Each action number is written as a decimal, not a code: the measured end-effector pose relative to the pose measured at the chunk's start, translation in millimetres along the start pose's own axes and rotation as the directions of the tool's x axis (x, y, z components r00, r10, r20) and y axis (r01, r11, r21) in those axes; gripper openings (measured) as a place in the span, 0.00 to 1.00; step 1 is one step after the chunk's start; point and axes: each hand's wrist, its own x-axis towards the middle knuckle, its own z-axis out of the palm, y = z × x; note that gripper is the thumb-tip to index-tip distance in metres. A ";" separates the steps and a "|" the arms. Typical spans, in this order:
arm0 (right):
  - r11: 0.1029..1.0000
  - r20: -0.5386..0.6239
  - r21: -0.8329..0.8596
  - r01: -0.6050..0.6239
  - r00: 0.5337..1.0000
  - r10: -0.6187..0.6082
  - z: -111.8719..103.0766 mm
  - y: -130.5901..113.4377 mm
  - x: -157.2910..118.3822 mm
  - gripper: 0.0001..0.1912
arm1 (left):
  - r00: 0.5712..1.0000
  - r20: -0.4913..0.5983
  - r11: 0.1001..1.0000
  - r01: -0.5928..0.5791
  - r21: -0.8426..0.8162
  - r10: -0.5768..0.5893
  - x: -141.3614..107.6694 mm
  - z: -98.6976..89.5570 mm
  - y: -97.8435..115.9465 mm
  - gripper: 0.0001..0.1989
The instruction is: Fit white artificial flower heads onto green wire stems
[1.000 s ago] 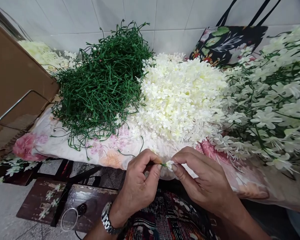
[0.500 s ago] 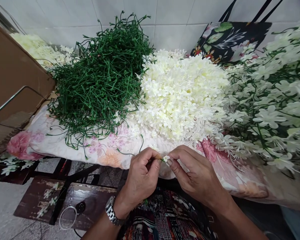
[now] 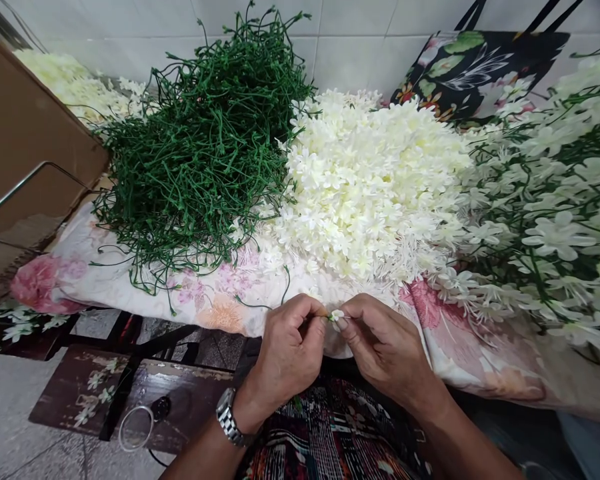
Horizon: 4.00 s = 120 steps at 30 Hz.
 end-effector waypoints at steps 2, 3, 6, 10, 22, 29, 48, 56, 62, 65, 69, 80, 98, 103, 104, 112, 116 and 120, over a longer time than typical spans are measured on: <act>1.000 0.003 0.003 0.001 1.000 -0.001 0.0 0.4 0.2 0.05 | 1.000 0.007 1.000 -0.008 0.012 0.007 -0.1 0.5 -0.6 0.09; 1.000 0.005 0.004 -0.001 1.000 0.001 0.0 0.5 0.4 0.06 | 1.000 0.009 1.000 -0.012 0.015 0.012 -0.3 0.8 -1.1 0.09; 1.000 0.008 0.015 -0.009 1.000 0.009 0.5 0.4 1.0 0.06 | 1.000 0.009 1.000 -0.014 0.014 0.013 -1.1 1.8 -2.2 0.09; 0.999 0.006 0.025 -0.021 1.000 0.021 1.8 -0.4 1.3 0.05 | 1.000 -0.013 1.000 0.010 0.008 -0.009 -2.0 2.7 -1.2 0.09; 1.000 0.002 0.028 -0.002 1.000 0.002 3.8 -1.2 1.6 0.06 | 0.999 0.000 0.995 0.051 -0.080 -0.051 -1.7 2.3 -1.1 0.08; 0.999 -0.037 -0.019 0.037 0.999 -0.038 -16.6 -3.9 2.6 0.09 | 0.976 0.086 0.899 0.219 -0.380 -0.202 0.2 -5.9 1.4 0.05; 0.993 -0.042 -0.023 0.114 0.992 -0.115 0.4 -0.8 4.2 0.08 | 0.996 -0.031 0.979 0.082 -0.187 -0.089 -0.8 0.4 1.1 0.07; 0.996 -0.018 -0.019 0.084 0.996 -0.084 3.5 0.6 5.1 0.07 | 0.996 -0.053 0.990 0.064 -0.129 -0.071 0.5 2.0 -0.1 0.08; 0.996 -0.006 -0.022 0.089 0.996 -0.089 4.0 0.2 5.2 0.07 | 0.997 -0.037 0.992 0.069 -0.106 -0.073 -0.5 2.5 -1.4 0.08; 0.995 0.000 -0.021 0.095 0.995 -0.095 4.4 0.6 5.1 0.07 | 0.996 -0.035 0.990 0.075 -0.121 -0.080 0.0 3.2 -1.9 0.08; 0.995 -0.010 -0.011 0.101 0.995 -0.101 6.4 2.4 3.7 0.07 | 0.994 -0.032 0.981 0.095 -0.172 -0.102 1.3 1.9 -0.1 0.07; 0.991 -0.015 0.132 0.026 1.000 -0.024 -17.8 -17.7 9.2 0.03 | 0.981 -0.194 0.877 -0.069 -0.475 -0.028 -10.6 -5.4 -9.8 0.02; 0.955 0.059 0.291 -0.058 0.997 0.043 -6.5 -25.8 12.7 0.03 | 0.801 -0.264 0.841 -0.531 0.102 0.537 -15.2 -11.5 -12.4 0.12; 0.977 0.032 0.212 -0.015 0.999 0.009 -2.4 -25.5 14.2 0.05 | 0.790 -0.249 0.829 -0.535 0.165 0.560 -15.0 -10.2 -12.6 0.13; 0.980 0.024 0.199 -0.003 1.000 -0.002 -1.1 -25.0 13.9 0.05 | 0.793 -0.250 0.831 -0.530 0.167 0.556 -14.5 -9.7 -12.7 0.13; 0.991 -0.029 0.125 0.057 0.998 -0.054 13.3 -15.4 11.2 0.06 | 0.837 -0.267 0.878 -0.466 0.111 0.477 -10.3 -3.3 -16.5 0.09; 0.993 -0.042 0.108 0.054 0.998 -0.050 17.2 -11.7 9.9 0.06 | 0.853 -0.269 0.894 -0.436 0.108 0.448 -9.9 -0.7 -20.3 0.09; 0.992 0.002 0.124 0.030 1.000 -0.030 13.3 -12.8 12.8 0.07 | 0.890 -0.247 0.923 -0.380 0.069 0.385 -8.2 -3.3 -16.2 0.08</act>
